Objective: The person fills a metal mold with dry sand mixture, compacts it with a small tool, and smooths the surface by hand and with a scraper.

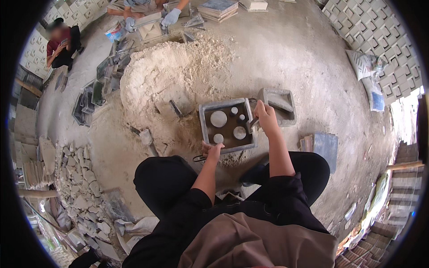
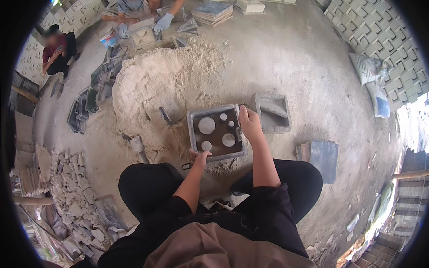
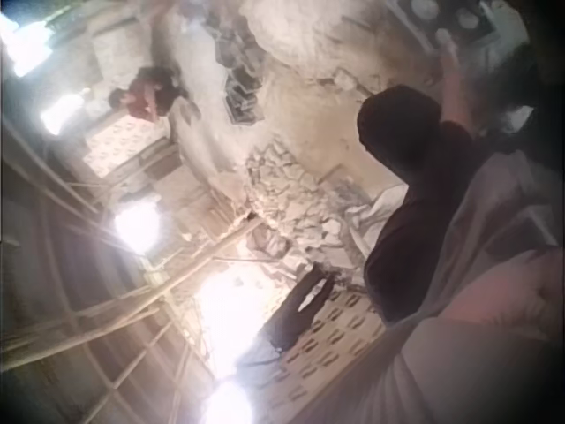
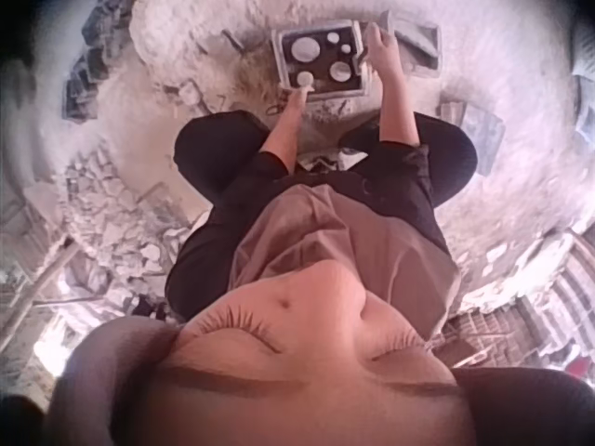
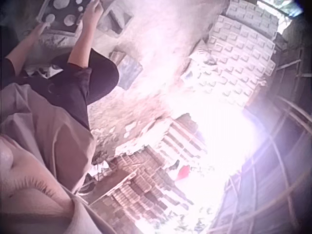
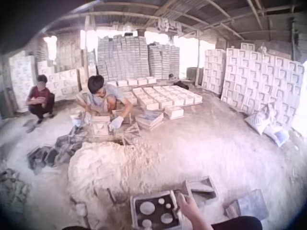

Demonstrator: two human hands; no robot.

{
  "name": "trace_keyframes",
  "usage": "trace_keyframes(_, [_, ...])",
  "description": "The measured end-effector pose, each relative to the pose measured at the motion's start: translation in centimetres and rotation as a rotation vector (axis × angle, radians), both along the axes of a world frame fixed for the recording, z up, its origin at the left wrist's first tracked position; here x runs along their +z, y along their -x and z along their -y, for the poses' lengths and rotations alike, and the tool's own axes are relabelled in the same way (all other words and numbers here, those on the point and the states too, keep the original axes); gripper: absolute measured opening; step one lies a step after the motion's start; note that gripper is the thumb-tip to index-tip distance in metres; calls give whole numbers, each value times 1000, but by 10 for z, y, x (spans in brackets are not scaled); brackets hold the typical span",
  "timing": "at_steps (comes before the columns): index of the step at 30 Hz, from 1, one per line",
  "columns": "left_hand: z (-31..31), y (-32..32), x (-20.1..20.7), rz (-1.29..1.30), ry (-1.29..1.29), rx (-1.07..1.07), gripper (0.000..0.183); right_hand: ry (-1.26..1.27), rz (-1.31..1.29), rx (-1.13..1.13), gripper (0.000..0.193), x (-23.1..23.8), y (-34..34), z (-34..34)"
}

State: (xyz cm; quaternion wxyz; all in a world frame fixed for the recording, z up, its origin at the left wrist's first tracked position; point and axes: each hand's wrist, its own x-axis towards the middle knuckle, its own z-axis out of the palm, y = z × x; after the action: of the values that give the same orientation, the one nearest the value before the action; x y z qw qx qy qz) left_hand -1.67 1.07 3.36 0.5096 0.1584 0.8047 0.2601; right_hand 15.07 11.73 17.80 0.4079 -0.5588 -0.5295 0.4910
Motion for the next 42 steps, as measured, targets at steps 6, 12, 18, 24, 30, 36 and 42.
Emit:
trace_keyframes(6, [-4, -8, 11, 0, 83, 12, 106, 9, 11, -67, 41, -1, 6, 35])
trace_keyframes(12, [-7, -8, 15, -68, 93, 29, 105, 10, 53, -79, 40, 18, 11, 60])
trace_keyframes(18, [-6, -8, 9, -92, 43, 42, 103, -52, 43, -161, 38, 19, 11, 66])
trace_keyframes(24, [-6, -11, 2, -103, 29, 71, 102, -109, 88, -35, 32, -4, 11, 65])
trace_keyframes(30, [-4, -13, 6, -80, 3, 95, 103, -201, 48, -50, 30, 14, 2, 64])
trace_keyframes(36, [-3, -11, -11, -172, 49, 92, 103, -210, 11, -147, 31, 4, 7, 35])
trace_keyframes(42, [-7, -16, 10, -55, -25, 96, 104, -143, -31, -112, 33, -4, 1, 8])
